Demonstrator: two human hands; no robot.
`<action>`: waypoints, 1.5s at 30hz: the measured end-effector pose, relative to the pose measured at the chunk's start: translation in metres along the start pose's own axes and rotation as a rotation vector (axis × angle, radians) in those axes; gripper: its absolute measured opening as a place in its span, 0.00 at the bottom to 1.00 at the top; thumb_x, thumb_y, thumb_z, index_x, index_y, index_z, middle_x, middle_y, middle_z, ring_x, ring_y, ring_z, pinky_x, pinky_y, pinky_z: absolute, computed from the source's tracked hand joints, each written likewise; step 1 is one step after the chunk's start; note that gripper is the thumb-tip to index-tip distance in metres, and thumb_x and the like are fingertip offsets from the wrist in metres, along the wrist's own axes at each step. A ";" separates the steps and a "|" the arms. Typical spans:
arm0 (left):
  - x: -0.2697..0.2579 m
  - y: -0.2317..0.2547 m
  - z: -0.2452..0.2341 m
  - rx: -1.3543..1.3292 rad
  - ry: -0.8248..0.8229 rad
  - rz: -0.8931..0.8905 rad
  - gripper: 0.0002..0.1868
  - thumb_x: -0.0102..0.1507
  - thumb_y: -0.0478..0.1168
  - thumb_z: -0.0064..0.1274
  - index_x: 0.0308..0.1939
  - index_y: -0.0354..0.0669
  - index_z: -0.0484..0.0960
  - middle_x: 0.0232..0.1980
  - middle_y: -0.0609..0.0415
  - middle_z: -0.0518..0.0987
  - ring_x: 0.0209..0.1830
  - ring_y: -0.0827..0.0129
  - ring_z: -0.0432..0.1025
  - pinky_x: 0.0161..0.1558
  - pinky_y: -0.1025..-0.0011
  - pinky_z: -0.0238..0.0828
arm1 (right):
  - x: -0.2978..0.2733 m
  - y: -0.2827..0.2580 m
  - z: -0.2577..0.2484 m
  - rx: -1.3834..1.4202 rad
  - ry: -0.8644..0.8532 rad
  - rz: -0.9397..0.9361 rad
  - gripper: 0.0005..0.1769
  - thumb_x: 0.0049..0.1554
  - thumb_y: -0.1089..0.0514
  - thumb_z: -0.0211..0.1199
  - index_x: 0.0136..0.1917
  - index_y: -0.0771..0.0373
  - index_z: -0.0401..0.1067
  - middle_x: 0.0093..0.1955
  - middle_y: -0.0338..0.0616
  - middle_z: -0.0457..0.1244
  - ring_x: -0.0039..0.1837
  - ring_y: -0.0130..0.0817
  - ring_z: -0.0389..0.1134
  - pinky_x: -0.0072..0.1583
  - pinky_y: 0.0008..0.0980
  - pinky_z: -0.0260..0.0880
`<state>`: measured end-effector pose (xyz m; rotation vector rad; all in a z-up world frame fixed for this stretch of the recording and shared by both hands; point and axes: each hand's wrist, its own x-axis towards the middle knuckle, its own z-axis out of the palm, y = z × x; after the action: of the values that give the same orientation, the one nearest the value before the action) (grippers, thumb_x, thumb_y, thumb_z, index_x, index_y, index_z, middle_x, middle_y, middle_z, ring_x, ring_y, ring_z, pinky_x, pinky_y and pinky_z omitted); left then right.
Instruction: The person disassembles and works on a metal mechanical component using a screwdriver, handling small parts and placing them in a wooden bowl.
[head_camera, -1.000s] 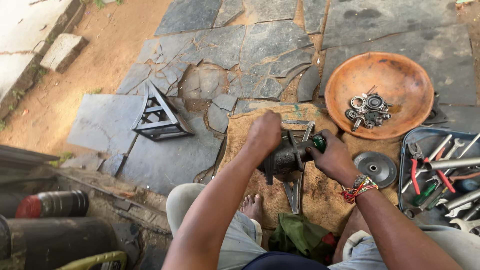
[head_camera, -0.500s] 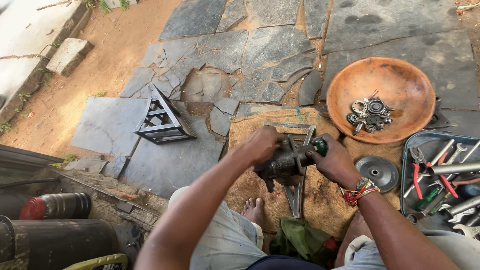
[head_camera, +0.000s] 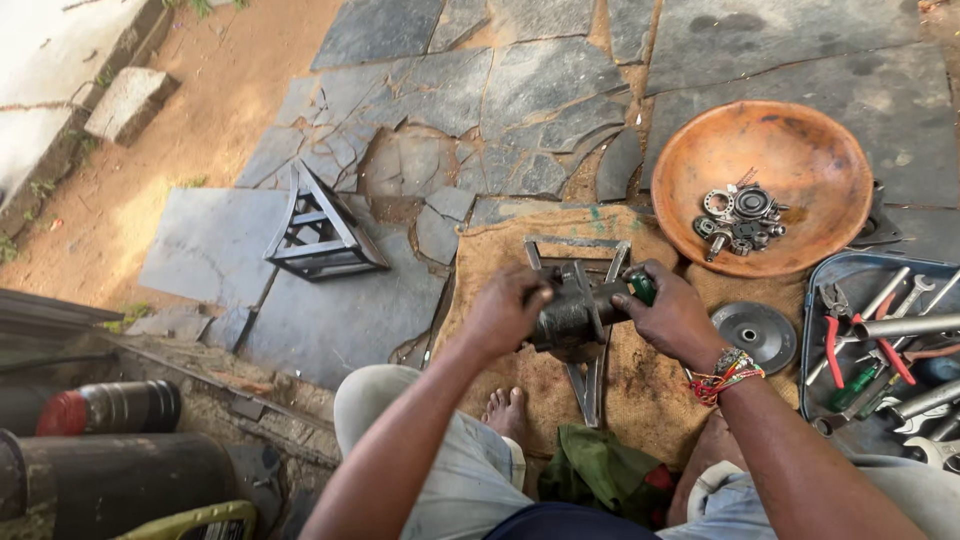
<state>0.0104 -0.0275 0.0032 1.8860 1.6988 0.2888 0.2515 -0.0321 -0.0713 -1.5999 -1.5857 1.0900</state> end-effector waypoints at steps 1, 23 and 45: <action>0.003 -0.008 -0.008 0.023 0.031 0.028 0.12 0.67 0.43 0.55 0.45 0.38 0.86 0.47 0.48 0.81 0.45 0.63 0.76 0.53 0.60 0.73 | 0.000 0.000 0.000 0.002 0.005 0.000 0.24 0.52 0.49 0.71 0.59 0.60 0.71 0.50 0.53 0.71 0.52 0.48 0.74 0.55 0.44 0.71; -0.021 -0.070 0.051 -0.927 0.262 -0.246 0.16 0.68 0.41 0.56 0.37 0.24 0.84 0.27 0.51 0.80 0.21 0.74 0.70 0.24 0.73 0.69 | 0.009 -0.032 -0.002 0.059 -0.046 0.128 0.16 0.53 0.52 0.71 0.48 0.68 0.80 0.30 0.43 0.67 0.31 0.31 0.63 0.37 0.37 0.65; 0.008 -0.056 0.030 -1.113 0.160 -0.235 0.16 0.68 0.42 0.56 0.41 0.28 0.84 0.33 0.53 0.81 0.28 0.77 0.70 0.30 0.75 0.69 | 0.021 0.007 0.010 0.511 -0.027 0.362 0.14 0.58 0.54 0.68 0.40 0.67 0.70 0.28 0.39 0.57 0.26 0.27 0.54 0.28 0.31 0.53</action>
<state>-0.0196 -0.0268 -0.0531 0.8466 1.3520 1.0460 0.2448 -0.0125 -0.0848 -1.5396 -0.9352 1.5610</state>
